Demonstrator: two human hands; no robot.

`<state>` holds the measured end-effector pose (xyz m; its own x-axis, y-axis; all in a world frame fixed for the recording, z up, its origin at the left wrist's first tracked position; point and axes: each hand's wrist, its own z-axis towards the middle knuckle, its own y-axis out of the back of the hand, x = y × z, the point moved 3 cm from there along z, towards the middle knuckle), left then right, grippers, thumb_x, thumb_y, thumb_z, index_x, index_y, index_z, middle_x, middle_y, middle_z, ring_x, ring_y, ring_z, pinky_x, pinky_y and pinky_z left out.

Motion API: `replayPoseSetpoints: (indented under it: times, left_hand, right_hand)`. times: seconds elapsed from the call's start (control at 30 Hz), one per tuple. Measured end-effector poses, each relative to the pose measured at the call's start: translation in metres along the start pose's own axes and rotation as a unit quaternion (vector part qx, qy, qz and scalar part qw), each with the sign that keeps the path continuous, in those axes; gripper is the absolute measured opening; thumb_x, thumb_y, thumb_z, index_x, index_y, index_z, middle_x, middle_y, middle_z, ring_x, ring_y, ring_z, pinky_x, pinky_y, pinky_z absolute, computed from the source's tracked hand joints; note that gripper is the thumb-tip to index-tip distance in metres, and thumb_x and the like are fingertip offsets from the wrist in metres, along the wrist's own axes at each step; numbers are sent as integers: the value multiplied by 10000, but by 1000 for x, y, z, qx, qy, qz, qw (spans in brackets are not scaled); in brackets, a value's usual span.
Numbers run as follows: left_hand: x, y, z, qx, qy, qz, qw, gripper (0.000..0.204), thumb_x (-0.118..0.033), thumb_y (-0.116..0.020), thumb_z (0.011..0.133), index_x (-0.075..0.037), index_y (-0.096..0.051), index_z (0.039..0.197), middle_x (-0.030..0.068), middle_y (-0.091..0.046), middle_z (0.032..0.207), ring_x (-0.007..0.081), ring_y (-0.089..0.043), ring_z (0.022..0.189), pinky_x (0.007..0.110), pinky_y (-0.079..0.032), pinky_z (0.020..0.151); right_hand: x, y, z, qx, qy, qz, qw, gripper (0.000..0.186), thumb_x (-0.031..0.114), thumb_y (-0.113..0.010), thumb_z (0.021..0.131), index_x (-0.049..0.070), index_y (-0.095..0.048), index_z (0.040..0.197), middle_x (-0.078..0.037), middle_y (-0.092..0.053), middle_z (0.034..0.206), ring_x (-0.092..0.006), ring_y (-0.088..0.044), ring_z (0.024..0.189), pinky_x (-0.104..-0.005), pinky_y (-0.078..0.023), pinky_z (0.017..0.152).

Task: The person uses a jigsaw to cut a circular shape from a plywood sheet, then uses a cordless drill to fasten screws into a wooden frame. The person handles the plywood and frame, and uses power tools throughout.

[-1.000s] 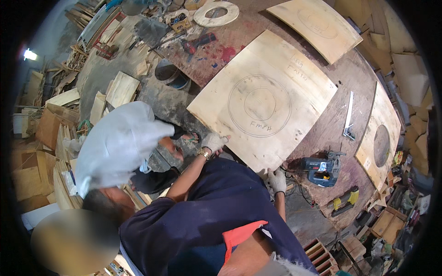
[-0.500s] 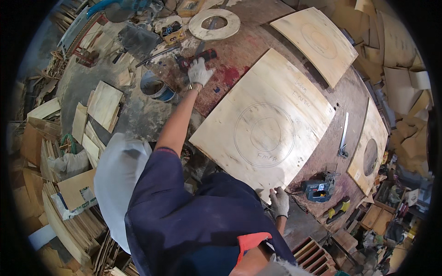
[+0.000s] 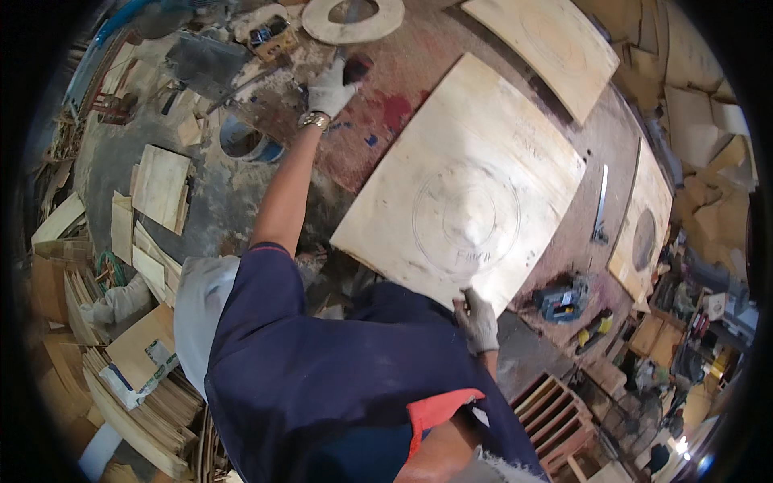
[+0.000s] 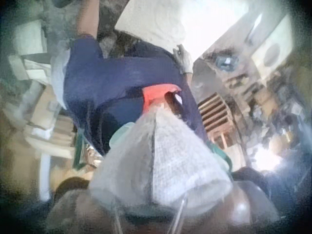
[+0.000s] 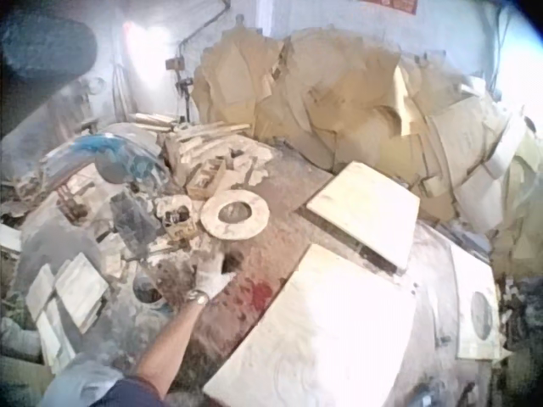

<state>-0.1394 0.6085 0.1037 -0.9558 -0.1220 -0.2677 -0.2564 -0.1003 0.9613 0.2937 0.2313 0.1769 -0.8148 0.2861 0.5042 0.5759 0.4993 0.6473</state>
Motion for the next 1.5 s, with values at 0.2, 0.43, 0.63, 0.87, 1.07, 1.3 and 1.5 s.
replayPoseSetpoints:
  times: [0.2,0.43,0.63,0.87,1.07,1.3,1.5]
  left_hand:
    - [-87,42,-112,-74,-4,-453,888,550,-384,-860,740,-58,-619,1113,76,-701,1014,253,-682,924,365,-549,830]
    - [-284,82,-286,-139,-273,-423,853,618,-191,-888,716,-61,-598,1245,81,-666,1126,227,-644,1055,394,-505,948]
    - [-349,70,-364,15,-397,-456,796,495,-375,-794,748,-104,-620,1123,115,-657,1166,293,-612,1169,484,-393,1068]
    - [-219,-9,-331,-41,-81,-280,956,714,-579,-736,808,-6,-581,1204,185,-613,1153,368,-586,1077,482,-441,1000]
    - [-33,-59,-277,-6,232,65,970,828,-778,-504,844,-31,-561,1196,267,-649,1032,434,-646,973,541,-502,820]
    - [-31,-93,-323,-14,170,-17,985,737,-729,-359,941,-71,-678,1036,269,-691,927,460,-668,901,538,-525,786]
    - [-55,-79,-430,-8,274,10,962,720,-679,-428,949,-25,-707,1064,259,-702,870,417,-691,813,505,-532,714]
  right_hand:
    - [42,17,29,4,66,300,952,574,471,-531,1012,-31,-555,1290,-162,-704,1008,-256,-706,916,-340,-547,764]
    - [43,18,54,124,12,840,528,1048,843,-392,852,-15,-371,1452,-231,-449,1469,-379,-450,1349,-523,-368,1133]
    - [-31,66,-6,134,137,945,265,811,393,-593,877,-40,-305,1499,-244,-450,1445,-339,-460,1337,-530,-349,1155]
    - [-180,89,-53,-90,-90,624,771,497,76,-699,793,-24,-561,1260,-99,-673,920,-235,-650,878,-394,-540,838]
    - [-206,108,-74,-71,-58,141,986,392,116,-766,787,12,-631,1140,-91,-692,986,-201,-656,904,-341,-516,827]
    - [-124,103,-33,-55,-21,234,971,339,171,-778,827,24,-645,1102,-59,-680,967,-158,-652,839,-319,-524,741]
    - [-69,110,13,-26,-14,191,981,273,142,-754,873,28,-634,1090,-30,-663,914,-117,-632,752,-286,-536,618]
